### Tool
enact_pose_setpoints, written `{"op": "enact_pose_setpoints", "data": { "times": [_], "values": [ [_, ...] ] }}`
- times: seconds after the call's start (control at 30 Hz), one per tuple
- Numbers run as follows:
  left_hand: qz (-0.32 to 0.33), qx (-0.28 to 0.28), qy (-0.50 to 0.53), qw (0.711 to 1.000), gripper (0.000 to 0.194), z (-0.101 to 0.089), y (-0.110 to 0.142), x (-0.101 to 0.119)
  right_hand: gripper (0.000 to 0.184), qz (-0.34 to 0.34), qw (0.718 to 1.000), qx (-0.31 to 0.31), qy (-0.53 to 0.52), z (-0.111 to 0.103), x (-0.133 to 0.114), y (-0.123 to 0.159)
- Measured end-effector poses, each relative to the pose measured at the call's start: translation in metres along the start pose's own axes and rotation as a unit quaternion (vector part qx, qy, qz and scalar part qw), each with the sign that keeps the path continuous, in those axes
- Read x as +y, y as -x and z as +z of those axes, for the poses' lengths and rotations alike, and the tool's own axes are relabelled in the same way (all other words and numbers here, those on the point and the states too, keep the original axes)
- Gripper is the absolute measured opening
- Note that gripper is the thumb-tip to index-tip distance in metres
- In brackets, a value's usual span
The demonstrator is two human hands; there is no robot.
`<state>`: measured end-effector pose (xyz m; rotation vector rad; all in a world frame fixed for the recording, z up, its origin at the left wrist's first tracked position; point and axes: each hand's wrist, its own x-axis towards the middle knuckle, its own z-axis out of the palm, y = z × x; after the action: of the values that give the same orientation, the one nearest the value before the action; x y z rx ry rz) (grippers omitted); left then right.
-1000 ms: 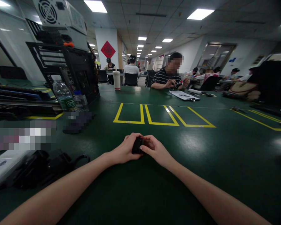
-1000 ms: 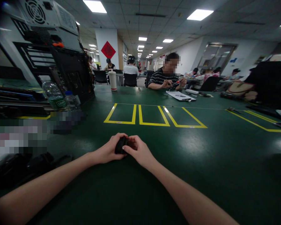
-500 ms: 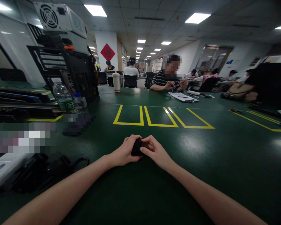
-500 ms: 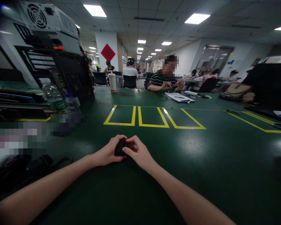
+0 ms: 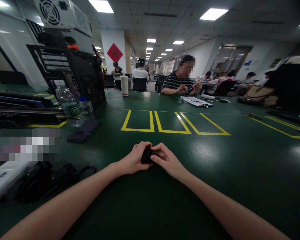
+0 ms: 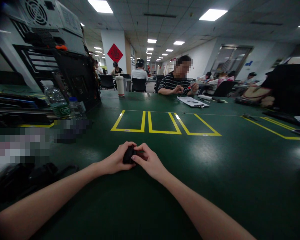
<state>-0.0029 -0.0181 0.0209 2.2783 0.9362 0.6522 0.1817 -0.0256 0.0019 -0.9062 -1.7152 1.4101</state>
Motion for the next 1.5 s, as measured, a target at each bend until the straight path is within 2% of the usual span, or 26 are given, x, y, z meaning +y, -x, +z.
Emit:
{"op": "enact_pose_setpoints", "data": {
  "times": [0.27, 0.37, 0.47, 0.67, 0.93, 1.03, 1.17, 1.33, 1.5],
  "values": [
    [0.021, 0.005, -0.015, 1.000, 0.057, 0.001, 0.000, -0.001, 0.026, -0.010, 0.998, 0.035, 0.057, 0.002, 0.004, -0.003],
    [0.022, 0.009, -0.019, 1.000, 0.057, 0.005, -0.001, -0.006, 0.026, -0.004, 0.998, 0.023, 0.057, 0.001, 0.003, -0.002],
    [0.029, 0.043, -0.032, 0.998, 0.060, 0.010, -0.002, -0.012, 0.025, -0.016, 0.999, 0.011, 0.034, 0.000, 0.001, 0.000],
    [0.025, 0.028, -0.036, 0.999, 0.060, 0.011, -0.002, -0.014, 0.020, -0.006, 1.000, 0.005, 0.003, 0.001, -0.001, 0.001],
    [0.022, 0.023, -0.024, 0.999, 0.059, 0.009, -0.002, -0.012, 0.027, 0.017, 0.999, 0.013, 0.027, -0.001, -0.004, -0.001],
    [0.019, 0.022, -0.021, 0.999, 0.060, 0.009, -0.002, -0.015, 0.025, 0.010, 1.000, -0.007, 0.003, -0.002, -0.004, -0.001],
    [0.019, 0.028, -0.024, 0.999, 0.062, 0.011, -0.004, -0.019, 0.031, -0.008, 1.000, -0.020, -0.016, -0.002, 0.001, -0.001],
    [0.024, 0.030, -0.022, 0.999, 0.060, 0.013, -0.006, -0.019, 0.027, -0.033, 0.999, -0.006, 0.010, -0.002, 0.009, -0.003],
    [0.000, 0.017, -0.006, 1.000, 0.058, 0.011, -0.006, -0.015, 0.025, -0.031, 0.999, -0.003, 0.027, -0.004, 0.008, -0.001]
  ]
}}
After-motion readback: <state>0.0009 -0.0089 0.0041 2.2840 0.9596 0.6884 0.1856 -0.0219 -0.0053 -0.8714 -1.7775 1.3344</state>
